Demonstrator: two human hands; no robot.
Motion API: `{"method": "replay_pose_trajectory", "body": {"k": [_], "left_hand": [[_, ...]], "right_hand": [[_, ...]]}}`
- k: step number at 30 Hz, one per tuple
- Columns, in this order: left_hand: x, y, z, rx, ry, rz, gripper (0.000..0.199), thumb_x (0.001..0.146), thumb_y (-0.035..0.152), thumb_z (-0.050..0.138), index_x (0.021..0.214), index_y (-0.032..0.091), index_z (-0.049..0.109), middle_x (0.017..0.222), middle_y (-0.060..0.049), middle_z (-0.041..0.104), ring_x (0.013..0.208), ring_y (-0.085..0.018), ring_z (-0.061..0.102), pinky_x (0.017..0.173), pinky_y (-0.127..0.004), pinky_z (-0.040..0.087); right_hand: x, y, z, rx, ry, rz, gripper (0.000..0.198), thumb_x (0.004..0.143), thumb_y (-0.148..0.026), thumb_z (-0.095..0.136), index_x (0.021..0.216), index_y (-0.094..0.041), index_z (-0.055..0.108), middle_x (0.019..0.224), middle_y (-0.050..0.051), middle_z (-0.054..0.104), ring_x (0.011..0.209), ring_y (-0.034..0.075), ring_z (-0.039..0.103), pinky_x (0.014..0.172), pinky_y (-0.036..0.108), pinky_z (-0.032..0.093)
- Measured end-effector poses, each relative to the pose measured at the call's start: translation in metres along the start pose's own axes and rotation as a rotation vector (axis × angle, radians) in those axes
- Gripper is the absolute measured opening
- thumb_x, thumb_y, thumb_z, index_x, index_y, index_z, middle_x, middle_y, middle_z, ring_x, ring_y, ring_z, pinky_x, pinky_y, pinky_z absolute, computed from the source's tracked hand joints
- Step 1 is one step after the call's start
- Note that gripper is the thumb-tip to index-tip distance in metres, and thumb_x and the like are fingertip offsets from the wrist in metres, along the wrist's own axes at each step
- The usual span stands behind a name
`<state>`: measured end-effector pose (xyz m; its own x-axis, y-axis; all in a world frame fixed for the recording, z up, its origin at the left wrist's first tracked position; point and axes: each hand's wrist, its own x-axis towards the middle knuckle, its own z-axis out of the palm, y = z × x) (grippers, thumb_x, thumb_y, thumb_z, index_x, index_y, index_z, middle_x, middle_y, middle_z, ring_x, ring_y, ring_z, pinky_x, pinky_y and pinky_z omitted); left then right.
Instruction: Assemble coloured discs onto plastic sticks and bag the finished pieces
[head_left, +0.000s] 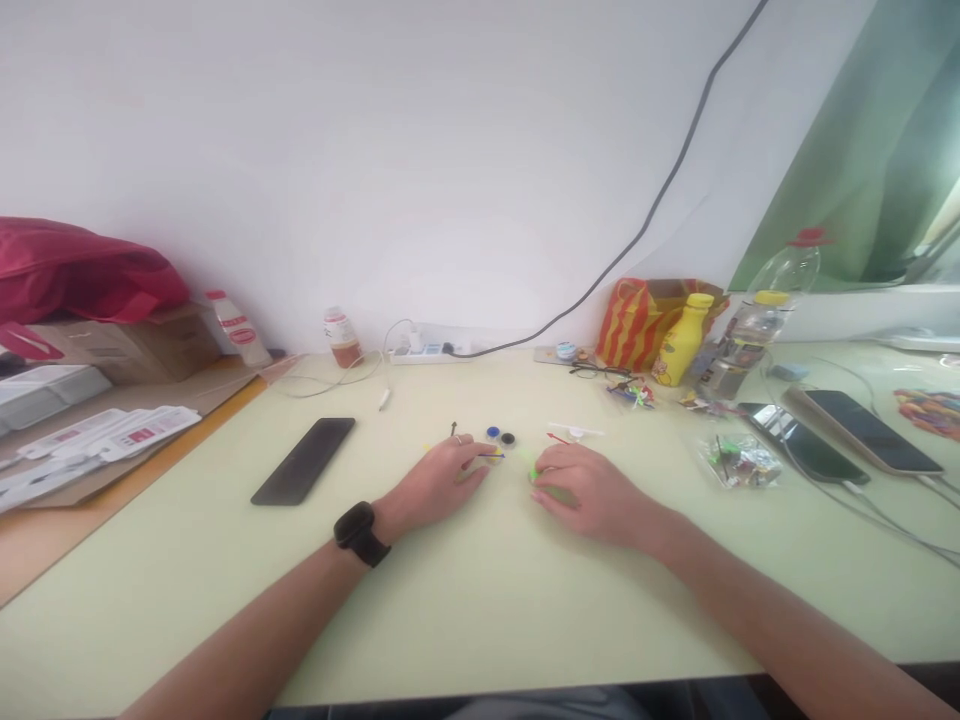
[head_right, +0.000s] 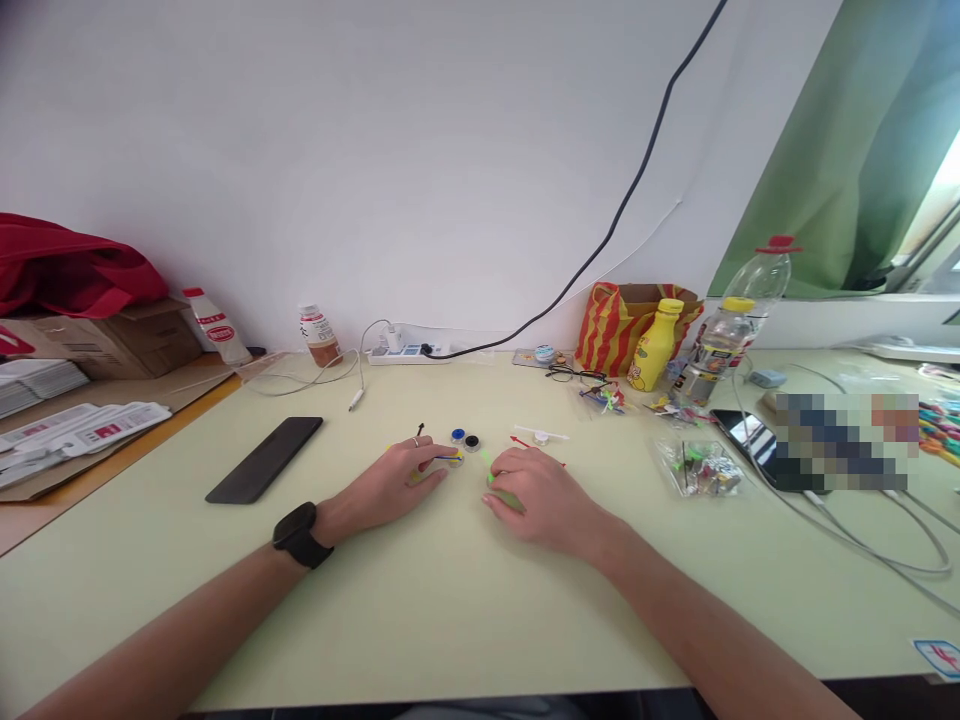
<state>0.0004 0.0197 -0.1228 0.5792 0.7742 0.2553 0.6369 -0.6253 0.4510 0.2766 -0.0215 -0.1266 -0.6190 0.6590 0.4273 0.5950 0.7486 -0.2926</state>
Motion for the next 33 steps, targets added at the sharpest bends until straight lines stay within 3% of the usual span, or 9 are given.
{"method": "replay_pose_trajectory", "body": {"k": [6, 10, 13, 16, 20, 26, 33], "left_hand": [[-0.004, 0.010, 0.005, -0.023, -0.061, 0.060, 0.037, 0.105, 0.037, 0.050, 0.139, 0.029, 0.064, 0.106, -0.008, 0.065, 0.098, -0.024, 0.064, 0.085, -0.036, 0.051], [-0.006, 0.014, 0.007, -0.032, -0.083, 0.068, 0.038, 0.105, 0.039, 0.052, 0.140, 0.030, 0.064, 0.108, -0.009, 0.065, 0.100, -0.025, 0.064, 0.086, -0.036, 0.052], [-0.007, 0.018, 0.008, -0.039, -0.089, 0.080, 0.038, 0.104, 0.039, 0.053, 0.140, 0.029, 0.063, 0.107, -0.009, 0.065, 0.098, -0.024, 0.064, 0.086, -0.036, 0.052], [-0.007, 0.023, 0.008, -0.054, -0.082, 0.083, 0.039, 0.104, 0.039, 0.054, 0.141, 0.028, 0.062, 0.105, -0.008, 0.065, 0.097, -0.024, 0.063, 0.087, -0.037, 0.053], [-0.008, 0.028, 0.008, -0.055, -0.068, 0.081, 0.041, 0.106, 0.037, 0.051, 0.144, 0.027, 0.058, 0.109, -0.009, 0.066, 0.101, -0.025, 0.063, 0.091, -0.039, 0.053], [-0.010, 0.025, 0.013, -0.089, -0.048, 0.084, 0.043, 0.105, 0.036, 0.052, 0.146, 0.027, 0.055, 0.123, -0.011, 0.064, 0.104, -0.024, 0.065, 0.096, -0.039, 0.054], [-0.007, 0.029, 0.016, -0.115, -0.077, 0.127, 0.050, 0.101, 0.036, 0.059, 0.150, 0.029, 0.051, 0.112, -0.009, 0.063, 0.102, -0.024, 0.063, 0.096, -0.040, 0.054]], "right_hand": [[-0.005, 0.026, -0.005, -0.249, 0.053, 0.169, 0.036, 0.100, -0.033, 0.058, 0.067, -0.021, 0.062, 0.076, 0.008, 0.068, 0.082, 0.025, 0.062, 0.076, 0.042, 0.050], [-0.008, 0.037, -0.008, -0.337, 0.112, 0.242, 0.030, 0.099, -0.032, 0.059, 0.072, -0.021, 0.066, 0.085, 0.012, 0.071, 0.091, 0.030, 0.063, 0.080, 0.047, 0.051], [-0.007, 0.031, -0.009, -0.242, 0.167, 0.210, 0.018, 0.099, -0.031, 0.059, 0.093, -0.020, 0.072, 0.098, 0.013, 0.074, 0.101, 0.032, 0.064, 0.090, 0.050, 0.052], [-0.005, 0.015, -0.007, -0.020, 0.180, 0.157, 0.023, 0.104, -0.032, 0.053, 0.117, -0.023, 0.070, 0.109, 0.010, 0.075, 0.106, 0.028, 0.067, 0.100, 0.049, 0.053], [-0.004, -0.004, 0.000, 0.228, 0.093, 0.123, 0.033, 0.105, -0.032, 0.052, 0.136, -0.026, 0.062, 0.116, 0.007, 0.074, 0.105, 0.023, 0.069, 0.093, 0.041, 0.057], [-0.002, -0.003, 0.011, 0.314, 0.095, 0.084, 0.025, 0.105, -0.024, 0.050, 0.120, -0.025, 0.070, 0.109, 0.007, 0.077, 0.099, 0.022, 0.071, 0.089, 0.037, 0.057], [0.005, 0.005, 0.015, 0.380, 0.175, 0.256, 0.016, 0.103, -0.031, 0.054, 0.105, -0.023, 0.067, 0.087, 0.003, 0.072, 0.079, 0.019, 0.067, 0.069, 0.031, 0.054]]}}
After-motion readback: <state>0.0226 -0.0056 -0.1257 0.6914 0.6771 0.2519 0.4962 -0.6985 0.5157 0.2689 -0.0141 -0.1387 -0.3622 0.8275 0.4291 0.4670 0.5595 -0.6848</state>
